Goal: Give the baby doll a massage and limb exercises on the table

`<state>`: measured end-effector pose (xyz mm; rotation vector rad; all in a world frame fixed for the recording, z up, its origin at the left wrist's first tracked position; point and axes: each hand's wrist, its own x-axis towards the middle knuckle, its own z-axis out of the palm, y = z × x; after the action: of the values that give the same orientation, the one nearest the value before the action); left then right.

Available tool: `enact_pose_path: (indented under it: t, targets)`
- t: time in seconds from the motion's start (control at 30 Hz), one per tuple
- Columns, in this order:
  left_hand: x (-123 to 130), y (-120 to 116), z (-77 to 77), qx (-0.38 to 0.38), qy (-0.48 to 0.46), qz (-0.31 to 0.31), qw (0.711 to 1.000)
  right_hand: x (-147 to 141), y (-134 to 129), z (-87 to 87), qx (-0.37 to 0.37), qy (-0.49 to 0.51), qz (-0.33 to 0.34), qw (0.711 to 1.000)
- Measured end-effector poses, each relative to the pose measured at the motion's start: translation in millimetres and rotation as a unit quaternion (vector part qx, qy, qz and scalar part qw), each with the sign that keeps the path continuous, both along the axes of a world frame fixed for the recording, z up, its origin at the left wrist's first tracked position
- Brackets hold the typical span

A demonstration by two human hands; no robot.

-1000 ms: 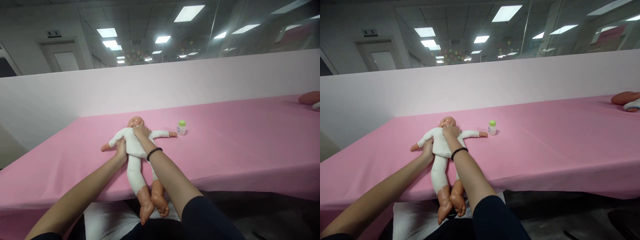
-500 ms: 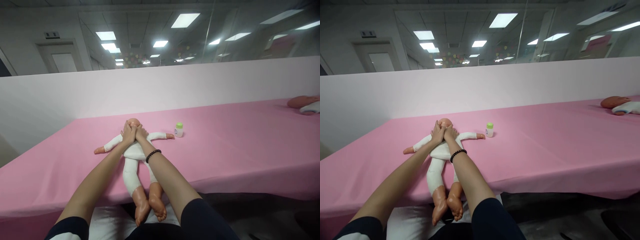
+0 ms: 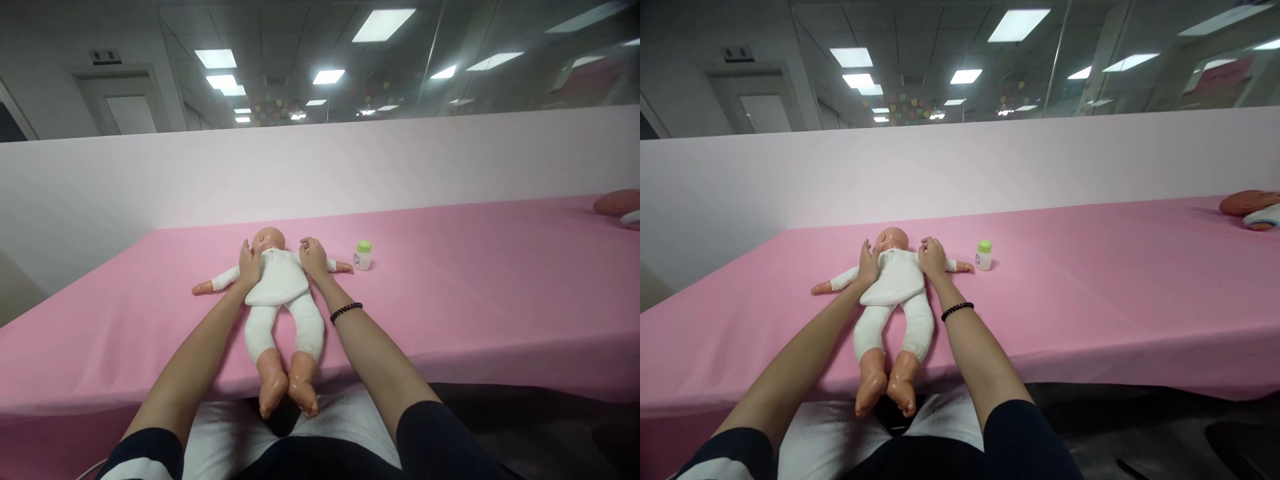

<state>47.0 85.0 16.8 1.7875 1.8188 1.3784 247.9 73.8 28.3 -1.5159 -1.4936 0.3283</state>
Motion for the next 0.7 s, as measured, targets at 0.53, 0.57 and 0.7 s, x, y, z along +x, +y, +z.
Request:
enact_pose_path:
  t: [0.53,0.57,0.7]
  targets:
    - [-39,-27,23.6,-0.151,0.189,0.044,0.969,20,-7,4.8,-0.264,-0.021,-0.005,0.964]
    - [-38,-26,22.1,-0.148,0.198,0.040,0.968,20,-5,2.5,-0.247,-0.030,-0.013,0.969]
    - [-43,-18,13.6,-0.133,0.203,0.019,0.970,20,-2,-4.3,-0.199,-0.052,-0.030,0.978]
